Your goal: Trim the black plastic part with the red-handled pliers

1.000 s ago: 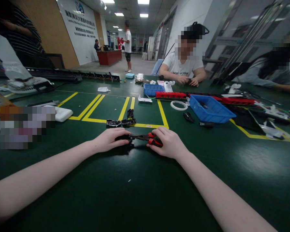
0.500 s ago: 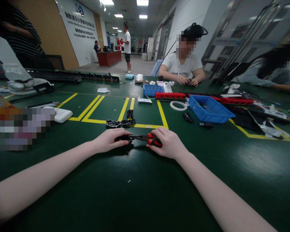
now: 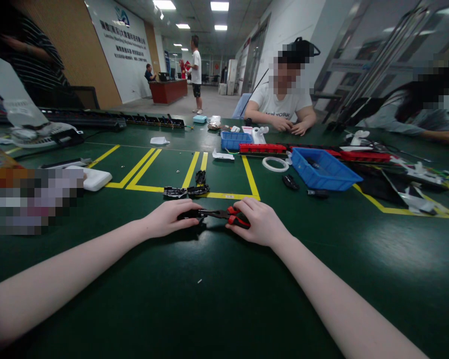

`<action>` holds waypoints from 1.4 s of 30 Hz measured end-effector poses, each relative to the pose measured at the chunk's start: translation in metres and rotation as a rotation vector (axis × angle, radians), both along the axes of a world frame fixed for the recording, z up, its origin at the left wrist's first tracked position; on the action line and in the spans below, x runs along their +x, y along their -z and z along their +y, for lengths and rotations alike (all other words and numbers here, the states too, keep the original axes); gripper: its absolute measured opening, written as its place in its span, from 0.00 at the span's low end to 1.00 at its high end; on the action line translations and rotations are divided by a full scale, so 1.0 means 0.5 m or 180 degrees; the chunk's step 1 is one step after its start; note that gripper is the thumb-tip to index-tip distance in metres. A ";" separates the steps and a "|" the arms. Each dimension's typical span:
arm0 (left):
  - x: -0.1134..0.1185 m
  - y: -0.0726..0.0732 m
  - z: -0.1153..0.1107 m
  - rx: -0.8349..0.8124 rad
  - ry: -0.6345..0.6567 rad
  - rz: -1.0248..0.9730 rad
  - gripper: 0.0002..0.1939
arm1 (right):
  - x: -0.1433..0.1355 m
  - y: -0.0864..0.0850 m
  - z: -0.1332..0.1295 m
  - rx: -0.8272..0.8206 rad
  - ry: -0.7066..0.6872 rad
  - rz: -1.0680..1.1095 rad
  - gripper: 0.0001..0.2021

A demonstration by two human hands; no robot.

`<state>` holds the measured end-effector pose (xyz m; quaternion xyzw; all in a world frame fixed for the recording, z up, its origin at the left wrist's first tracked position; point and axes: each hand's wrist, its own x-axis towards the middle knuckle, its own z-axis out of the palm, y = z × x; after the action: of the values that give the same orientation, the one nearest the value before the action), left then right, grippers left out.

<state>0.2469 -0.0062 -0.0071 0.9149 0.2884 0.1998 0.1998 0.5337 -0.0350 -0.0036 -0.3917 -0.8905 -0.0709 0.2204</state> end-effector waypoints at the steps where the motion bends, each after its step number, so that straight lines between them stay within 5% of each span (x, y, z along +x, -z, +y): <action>1: 0.000 0.001 0.000 0.0011 -0.0019 0.0000 0.17 | 0.000 0.000 0.000 -0.0005 -0.0004 0.0001 0.17; 42: 0.002 0.006 0.003 0.0015 -0.0097 -0.0151 0.21 | 0.001 -0.002 -0.002 -0.0080 0.0012 -0.0002 0.16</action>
<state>0.2476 -0.0048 -0.0099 0.9059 0.2970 0.2251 0.2013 0.5341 -0.0359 -0.0027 -0.3961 -0.8906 -0.0602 0.2152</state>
